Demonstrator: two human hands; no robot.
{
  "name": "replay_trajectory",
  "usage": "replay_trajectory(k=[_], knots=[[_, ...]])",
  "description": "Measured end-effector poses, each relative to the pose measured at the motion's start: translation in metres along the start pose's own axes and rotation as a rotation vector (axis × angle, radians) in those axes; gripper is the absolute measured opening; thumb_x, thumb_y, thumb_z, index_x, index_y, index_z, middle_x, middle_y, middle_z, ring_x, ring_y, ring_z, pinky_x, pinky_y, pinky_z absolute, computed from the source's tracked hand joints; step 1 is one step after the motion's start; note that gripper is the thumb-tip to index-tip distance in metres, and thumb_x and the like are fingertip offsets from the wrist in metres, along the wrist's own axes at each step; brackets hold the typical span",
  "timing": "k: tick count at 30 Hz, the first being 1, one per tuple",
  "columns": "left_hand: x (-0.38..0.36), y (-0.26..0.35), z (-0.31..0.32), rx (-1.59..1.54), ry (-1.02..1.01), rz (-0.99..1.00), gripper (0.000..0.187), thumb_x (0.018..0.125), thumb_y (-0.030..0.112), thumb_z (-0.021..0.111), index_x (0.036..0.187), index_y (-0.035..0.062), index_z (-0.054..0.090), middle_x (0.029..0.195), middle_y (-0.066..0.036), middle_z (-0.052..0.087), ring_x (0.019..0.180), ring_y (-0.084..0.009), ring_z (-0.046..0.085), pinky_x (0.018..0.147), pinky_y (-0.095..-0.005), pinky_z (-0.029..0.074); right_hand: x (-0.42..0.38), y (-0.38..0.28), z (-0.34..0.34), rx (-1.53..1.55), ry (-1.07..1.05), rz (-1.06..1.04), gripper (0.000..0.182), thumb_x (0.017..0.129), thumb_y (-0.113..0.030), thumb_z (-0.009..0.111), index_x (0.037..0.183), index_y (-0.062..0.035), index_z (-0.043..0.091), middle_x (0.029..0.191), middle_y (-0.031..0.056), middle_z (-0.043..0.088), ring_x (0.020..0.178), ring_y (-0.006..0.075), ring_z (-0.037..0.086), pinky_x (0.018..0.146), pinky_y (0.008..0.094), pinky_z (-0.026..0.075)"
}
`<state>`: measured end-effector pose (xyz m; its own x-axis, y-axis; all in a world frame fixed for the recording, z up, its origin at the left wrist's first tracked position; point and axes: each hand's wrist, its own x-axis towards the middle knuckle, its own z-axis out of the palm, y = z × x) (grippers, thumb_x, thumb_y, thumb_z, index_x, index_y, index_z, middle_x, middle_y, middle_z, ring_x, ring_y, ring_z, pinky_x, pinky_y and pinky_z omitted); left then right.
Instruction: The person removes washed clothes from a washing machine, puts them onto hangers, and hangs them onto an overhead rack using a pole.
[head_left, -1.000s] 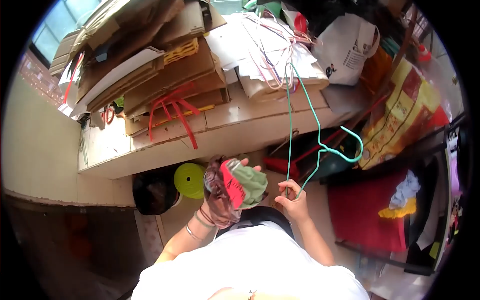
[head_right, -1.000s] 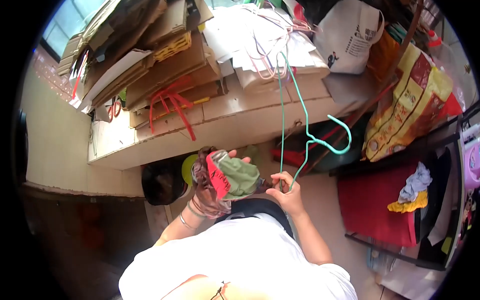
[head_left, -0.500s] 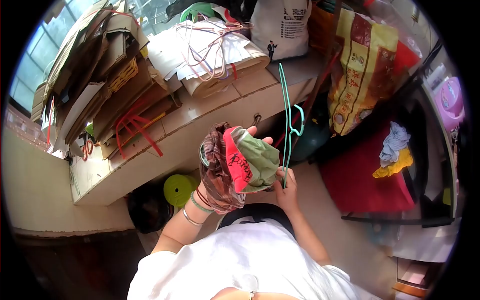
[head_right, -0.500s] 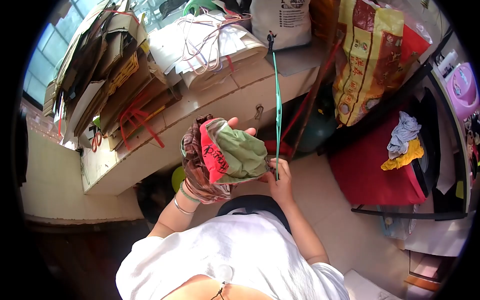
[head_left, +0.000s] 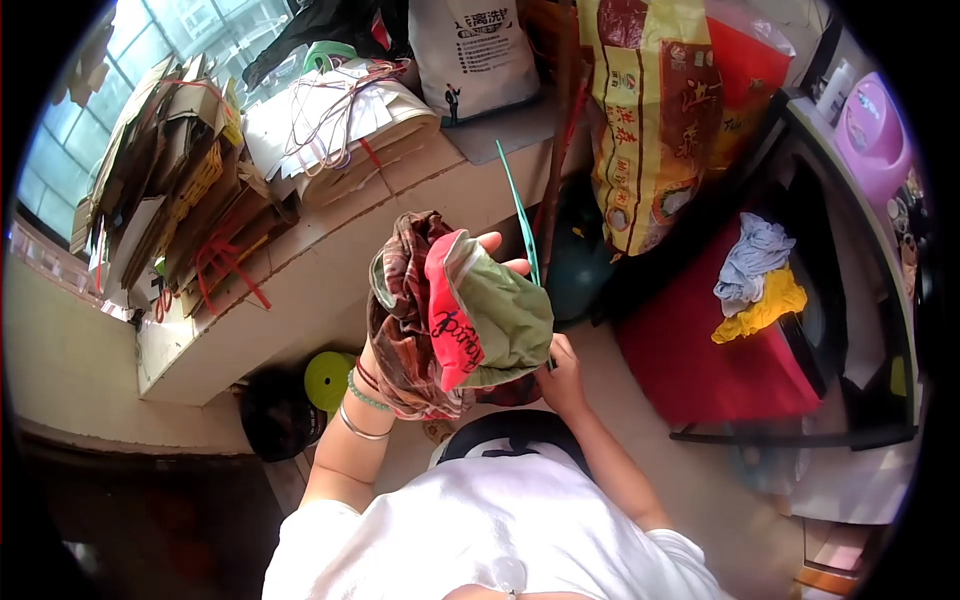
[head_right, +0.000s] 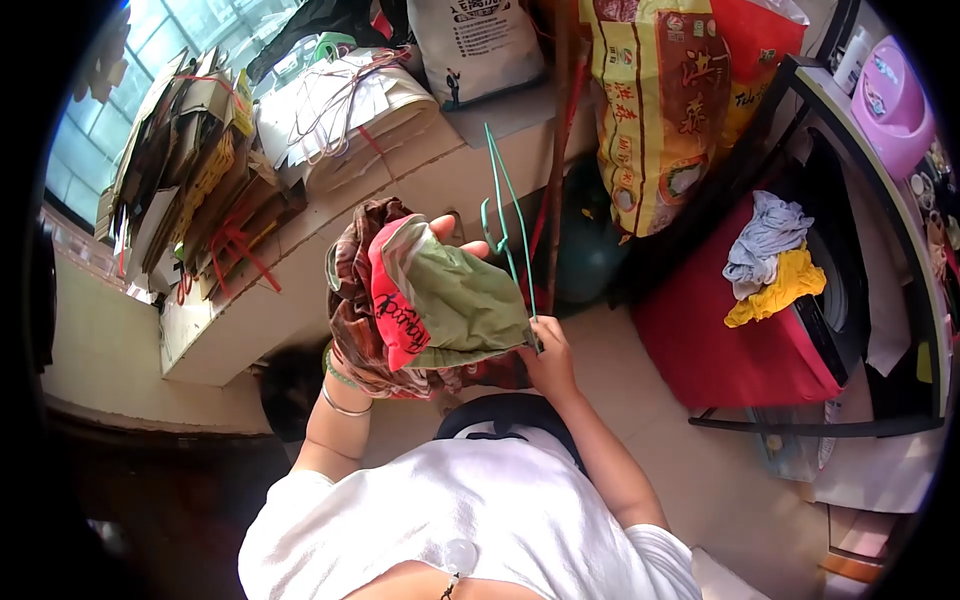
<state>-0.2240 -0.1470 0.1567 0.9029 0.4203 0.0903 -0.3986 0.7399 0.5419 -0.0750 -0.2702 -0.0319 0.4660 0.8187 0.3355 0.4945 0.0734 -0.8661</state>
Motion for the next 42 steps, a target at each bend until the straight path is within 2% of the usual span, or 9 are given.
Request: replay_trajectory(k=[4, 9, 16, 23, 28, 30, 34, 37, 42], knots=[[0.005, -0.005, -0.002, 0.155, 0.071, 0.129, 0.059, 0.087, 0.040, 0.047, 0.131, 0.0039, 0.031, 0.127, -0.024, 0.041, 0.116, -0.0345, 0.043, 0.095, -0.0475, 0.039, -0.009, 0.010, -0.055, 0.018, -0.095, 0.105, 0.023, 0.072, 0.003, 0.061, 0.093, 0.0014, 0.055, 0.093, 0.0126, 0.057, 0.085, 0.0289, 0.057, 0.074, 0.0312, 0.045], [0.035, -0.005, -0.054, 0.112, 0.059, -0.074, 0.048, 0.091, 0.035, 0.040, 0.122, -0.0008, 0.041, 0.125, -0.019, 0.045, 0.116, -0.0329, 0.043, 0.099, -0.0451, 0.034, -0.030, 0.002, -0.109, 0.109, -0.347, 0.304, 0.018, 0.083, -0.009, 0.056, 0.098, 0.0019, 0.058, 0.088, 0.0076, 0.056, 0.057, 0.0108, 0.051, 0.053, 0.0245, 0.042], [0.112, -0.019, -0.101, 0.131, 0.177, -0.377, 0.035, 0.092, 0.022, 0.041, 0.113, -0.0035, 0.049, 0.112, -0.016, 0.056, 0.097, -0.0242, 0.057, 0.085, -0.0356, 0.047, -0.041, 0.008, -0.137, -0.007, -0.241, 0.675, 0.030, 0.090, -0.027, 0.046, 0.082, 0.0004, 0.056, 0.064, 0.0076, 0.057, 0.047, 0.0101, 0.049, 0.046, 0.0225, 0.038], [0.192, -0.049, -0.087, 0.443, -0.112, -0.267, 0.024, 0.087, 0.012, 0.051, 0.104, -0.0044, 0.056, 0.099, -0.009, 0.061, 0.086, -0.0141, 0.059, 0.079, -0.0281, 0.050, -0.045, 0.001, -0.141, 0.618, -0.348, 1.155, 0.030, 0.092, -0.032, 0.043, 0.096, -0.0034, 0.050, 0.068, 0.0058, 0.055, 0.042, 0.0103, 0.046, 0.032, 0.0193, 0.032], [0.209, -0.107, -0.093, 0.574, -0.354, -0.307, 0.024, 0.089, 0.022, 0.052, 0.097, 0.0000, 0.058, 0.092, -0.001, 0.060, 0.079, -0.0086, 0.055, 0.073, -0.0256, 0.046, -0.054, -0.002, -0.145, 1.061, -0.123, 0.983, 0.034, 0.089, -0.037, 0.048, 0.096, -0.0039, 0.050, 0.069, 0.0071, 0.055, 0.040, 0.0107, 0.044, 0.030, 0.0198, 0.029], [0.204, -0.112, -0.103, 1.034, -0.843, -0.139, 0.035, 0.088, 0.032, 0.052, 0.097, -0.0019, 0.055, 0.081, -0.003, 0.058, 0.075, -0.0140, 0.054, 0.073, -0.0297, 0.043, -0.065, -0.003, -0.145, 1.129, -0.036, 0.877, 0.035, 0.087, -0.039, 0.050, 0.096, -0.0042, 0.050, 0.069, 0.0072, 0.055, 0.039, 0.0107, 0.043, 0.030, 0.0197, 0.029], [0.199, -0.097, -0.112, 1.810, -1.035, -0.749, 0.046, 0.081, 0.042, 0.055, 0.090, -0.0027, 0.061, 0.079, -0.018, 0.061, 0.078, -0.0321, 0.057, 0.073, -0.0379, 0.043, -0.074, -0.026, -0.134, 0.893, 0.104, 0.900, 0.035, 0.085, -0.038, 0.054, 0.091, -0.0048, 0.048, 0.066, 0.0050, 0.052, 0.040, 0.0099, 0.042, 0.031, 0.0191, 0.028], [0.199, -0.112, -0.149, 2.041, -0.919, -0.648, 0.037, 0.083, 0.033, 0.053, 0.091, -0.0015, 0.061, 0.084, -0.017, 0.061, 0.084, -0.0335, 0.058, 0.074, -0.0392, 0.045, -0.073, -0.033, -0.124, 0.910, 0.035, 0.883, 0.034, 0.083, -0.037, 0.058, 0.088, -0.0060, 0.045, 0.063, 0.0021, 0.048, 0.040, 0.0091, 0.042, 0.032, 0.0191, 0.029], [0.178, -0.072, -0.157, 1.565, -0.408, 0.347, 0.017, 0.078, 0.012, 0.059, 0.091, 0.0018, 0.060, 0.095, -0.012, 0.058, 0.087, -0.0296, 0.056, 0.073, -0.0348, 0.047, -0.062, -0.039, -0.121, 0.818, 0.106, 0.778, 0.029, 0.080, -0.026, 0.065, 0.084, -0.0048, 0.045, 0.061, 0.0017, 0.048, 0.040, 0.0078, 0.041, 0.033, 0.0195, 0.030]])
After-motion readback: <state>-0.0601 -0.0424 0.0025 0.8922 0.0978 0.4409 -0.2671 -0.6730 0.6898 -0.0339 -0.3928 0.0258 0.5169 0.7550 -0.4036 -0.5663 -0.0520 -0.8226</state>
